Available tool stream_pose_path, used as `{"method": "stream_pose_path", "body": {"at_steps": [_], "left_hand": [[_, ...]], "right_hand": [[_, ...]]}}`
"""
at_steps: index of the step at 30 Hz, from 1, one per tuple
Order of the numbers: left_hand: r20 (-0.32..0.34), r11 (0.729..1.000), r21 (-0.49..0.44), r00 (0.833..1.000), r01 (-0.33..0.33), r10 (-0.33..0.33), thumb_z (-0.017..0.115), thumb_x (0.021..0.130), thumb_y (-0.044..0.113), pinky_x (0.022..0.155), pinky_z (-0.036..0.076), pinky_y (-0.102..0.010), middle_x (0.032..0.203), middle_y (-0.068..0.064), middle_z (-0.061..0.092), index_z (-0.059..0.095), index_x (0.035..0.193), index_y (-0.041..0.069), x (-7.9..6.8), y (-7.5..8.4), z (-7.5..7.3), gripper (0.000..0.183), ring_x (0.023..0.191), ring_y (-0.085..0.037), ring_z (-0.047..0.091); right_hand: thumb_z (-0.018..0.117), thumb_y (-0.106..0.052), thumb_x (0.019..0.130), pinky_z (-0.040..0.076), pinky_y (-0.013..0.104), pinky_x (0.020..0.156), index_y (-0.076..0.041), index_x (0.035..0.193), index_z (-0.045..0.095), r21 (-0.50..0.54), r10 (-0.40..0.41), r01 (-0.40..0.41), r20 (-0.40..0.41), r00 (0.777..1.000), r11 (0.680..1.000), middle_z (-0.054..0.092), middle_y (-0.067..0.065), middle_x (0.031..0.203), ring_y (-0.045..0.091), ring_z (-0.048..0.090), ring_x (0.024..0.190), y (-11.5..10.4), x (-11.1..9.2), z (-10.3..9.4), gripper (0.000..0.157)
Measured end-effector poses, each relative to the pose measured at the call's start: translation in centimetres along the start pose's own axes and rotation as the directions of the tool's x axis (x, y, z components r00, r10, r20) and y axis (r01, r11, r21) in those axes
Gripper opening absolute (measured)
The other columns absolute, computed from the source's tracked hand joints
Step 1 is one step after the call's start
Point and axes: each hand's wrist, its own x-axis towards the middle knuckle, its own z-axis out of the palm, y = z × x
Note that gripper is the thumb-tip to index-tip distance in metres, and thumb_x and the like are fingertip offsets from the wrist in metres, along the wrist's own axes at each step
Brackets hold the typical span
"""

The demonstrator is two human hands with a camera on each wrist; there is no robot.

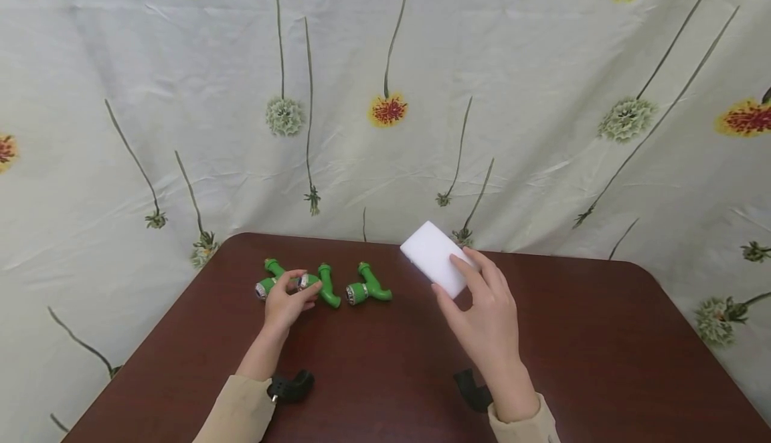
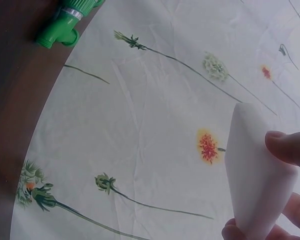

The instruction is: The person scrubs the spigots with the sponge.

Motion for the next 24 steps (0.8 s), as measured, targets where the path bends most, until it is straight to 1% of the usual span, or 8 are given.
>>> {"method": "stream_pose_path", "body": {"at_steps": [3,6,7,10,15,21,24], "left_hand": [[-0.012,0.999,0.047,1.0,-0.002,0.003,0.074,0.082,0.024,0.065,0.055,-0.032,0.096,-0.011,0.052,0.055,0.122,0.007,-0.1,-0.12,-0.07,0.047,0.069,-0.021,0.063],[-0.02,0.996,0.087,1.0,-0.003,0.005,0.074,0.081,0.027,0.061,0.055,-0.031,0.093,-0.011,0.055,0.056,0.119,0.008,-0.2,-0.22,-0.14,0.046,0.065,-0.018,0.061],[-0.023,0.995,0.097,1.0,0.001,0.001,0.075,0.081,0.027,0.06,0.054,-0.03,0.094,-0.011,0.056,0.057,0.118,0.008,-0.23,-0.25,-0.15,0.046,0.064,-0.017,0.062],[-0.031,0.993,0.119,0.999,-0.005,0.009,0.075,0.081,0.028,0.058,0.054,-0.029,0.103,-0.015,0.058,0.056,0.119,0.005,-0.27,-0.44,-0.19,0.048,0.063,-0.016,0.062],[-0.051,0.989,0.148,0.999,-0.011,0.019,0.075,0.08,0.027,0.056,0.053,-0.027,0.119,-0.017,0.055,0.055,0.122,0.003,-0.15,-0.72,-0.18,0.052,0.062,-0.015,0.062],[-0.062,0.989,0.148,0.998,-0.016,0.025,0.075,0.081,0.025,0.057,0.053,-0.028,0.123,-0.016,0.053,0.055,0.124,0.004,-0.04,-0.8,-0.12,0.052,0.06,-0.014,0.062],[-0.085,0.986,0.162,0.995,-0.04,0.055,0.074,0.081,0.023,0.057,0.052,-0.03,0.118,-0.016,0.056,0.056,0.124,0.005,-0.09,-0.65,-0.11,0.05,0.06,-0.017,0.063]], "right_hand": [[0.085,-0.01,0.065,0.043,0.027,0.07,-0.006,0.108,0.07,0.0,0.002,-0.002,0.002,1.0,1.0,0.06,0.012,0.119,0.028,0.058,0.101,-0.01,-0.02,0.01,0.047],[0.085,-0.01,0.064,0.043,0.027,0.069,-0.006,0.108,0.07,0.0,0.003,-0.003,0.002,1.0,1.0,0.06,0.011,0.119,0.028,0.058,0.101,-0.01,-0.03,0.01,0.047],[0.085,-0.01,0.065,0.043,0.028,0.069,-0.006,0.108,0.069,-0.001,0.003,-0.003,0.004,1.0,1.0,0.06,0.011,0.119,0.028,0.058,0.101,-0.02,-0.02,0.01,0.046],[0.085,-0.01,0.065,0.043,0.028,0.069,-0.006,0.109,0.069,-0.002,0.004,-0.004,0.007,1.0,1.0,0.059,0.011,0.119,0.028,0.058,0.102,-0.05,0.0,0.0,0.046],[0.085,-0.01,0.065,0.043,0.029,0.069,-0.006,0.109,0.069,-0.002,0.003,-0.003,0.009,1.0,1.0,0.059,0.011,0.119,0.028,0.058,0.102,-0.09,0.03,0.02,0.047],[0.084,-0.01,0.065,0.044,0.028,0.069,-0.005,0.109,0.069,-0.002,0.003,-0.003,0.011,1.0,1.0,0.059,0.011,0.119,0.028,0.058,0.101,-0.15,0.04,-0.01,0.046],[0.084,-0.01,0.065,0.043,0.028,0.069,-0.005,0.109,0.069,-0.003,0.005,-0.005,0.016,1.0,1.0,0.059,0.011,0.119,0.028,0.058,0.102,-0.18,0.03,-0.03,0.046]]}}
